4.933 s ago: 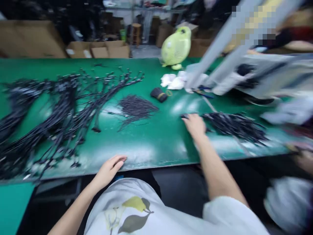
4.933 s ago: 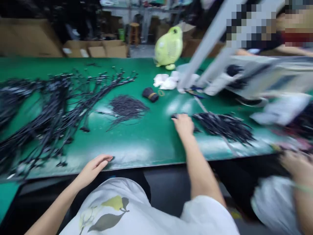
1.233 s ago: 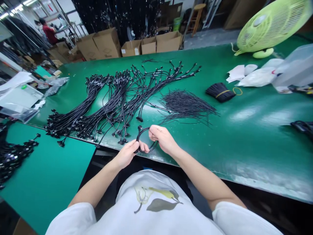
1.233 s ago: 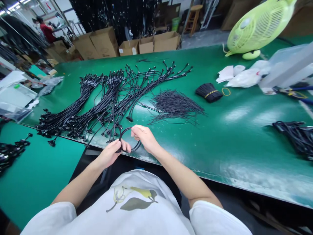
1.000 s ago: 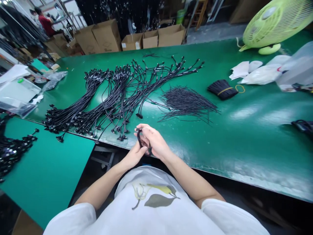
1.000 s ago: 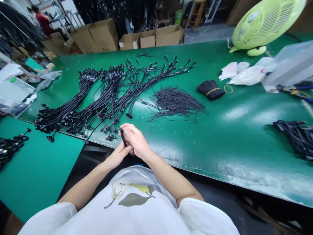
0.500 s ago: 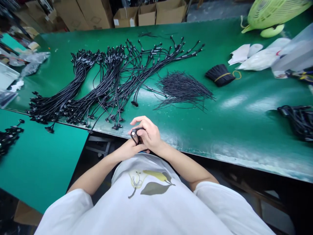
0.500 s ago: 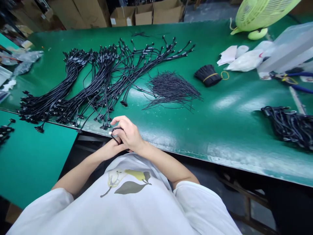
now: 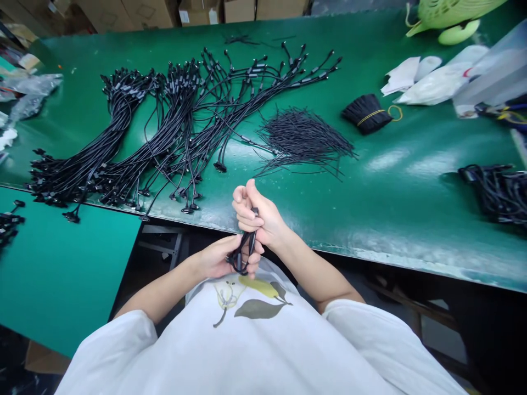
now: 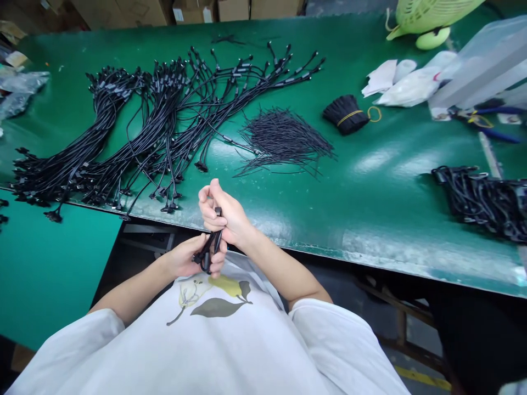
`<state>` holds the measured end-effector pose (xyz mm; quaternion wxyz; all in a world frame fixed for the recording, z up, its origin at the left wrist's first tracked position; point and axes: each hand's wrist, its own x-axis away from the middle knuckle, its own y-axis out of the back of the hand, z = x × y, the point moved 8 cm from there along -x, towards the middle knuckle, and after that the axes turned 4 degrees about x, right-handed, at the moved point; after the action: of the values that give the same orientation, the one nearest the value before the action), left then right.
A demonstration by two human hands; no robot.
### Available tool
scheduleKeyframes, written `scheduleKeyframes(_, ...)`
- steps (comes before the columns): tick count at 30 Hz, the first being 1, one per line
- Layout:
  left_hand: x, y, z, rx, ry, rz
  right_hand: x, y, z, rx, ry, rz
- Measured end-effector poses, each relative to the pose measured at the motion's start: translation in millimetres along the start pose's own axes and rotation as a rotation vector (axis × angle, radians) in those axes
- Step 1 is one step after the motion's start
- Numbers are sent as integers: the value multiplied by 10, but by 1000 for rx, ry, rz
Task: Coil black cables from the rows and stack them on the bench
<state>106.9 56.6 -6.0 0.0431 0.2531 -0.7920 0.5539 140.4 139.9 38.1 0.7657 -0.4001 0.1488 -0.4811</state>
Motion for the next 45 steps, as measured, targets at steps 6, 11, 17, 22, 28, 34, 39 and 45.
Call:
scheduleKeyframes(6, -36, -124, 102, 182, 40, 13, -14, -39, 12, -57, -31, 69)
scheduleKeyframes(11, -114, -10, 73, 92, -50, -91, -55, 47, 71, 6, 83, 53)
scheduleKeyframes(17, -137, 290, -170, -238, -233, -316, 134, 388, 457, 618, 424, -223)
scheduleKeyframes(22, -51, 394, -368, -470, -235, -404, 575, 30, 511, 1780, 824, 48)
scheduleKeyframes(28, 47, 139, -406, -1359, -89, -299, 692, 157, -179, 2293, 391, 423)
scheduleKeyframes(34, 146, -62, -413, -1633, -7, -170, 822, 87, -211, 2334, 501, 352)
scheduleKeyframes(39, 18, -22, -586, -1693, -99, -282, 669, 158, -145, 2364, 472, 365)
scheduleKeyframes(45, -145, 358, -868, -1314, -222, -513, 254, 619, 675, 2021, 456, 269)
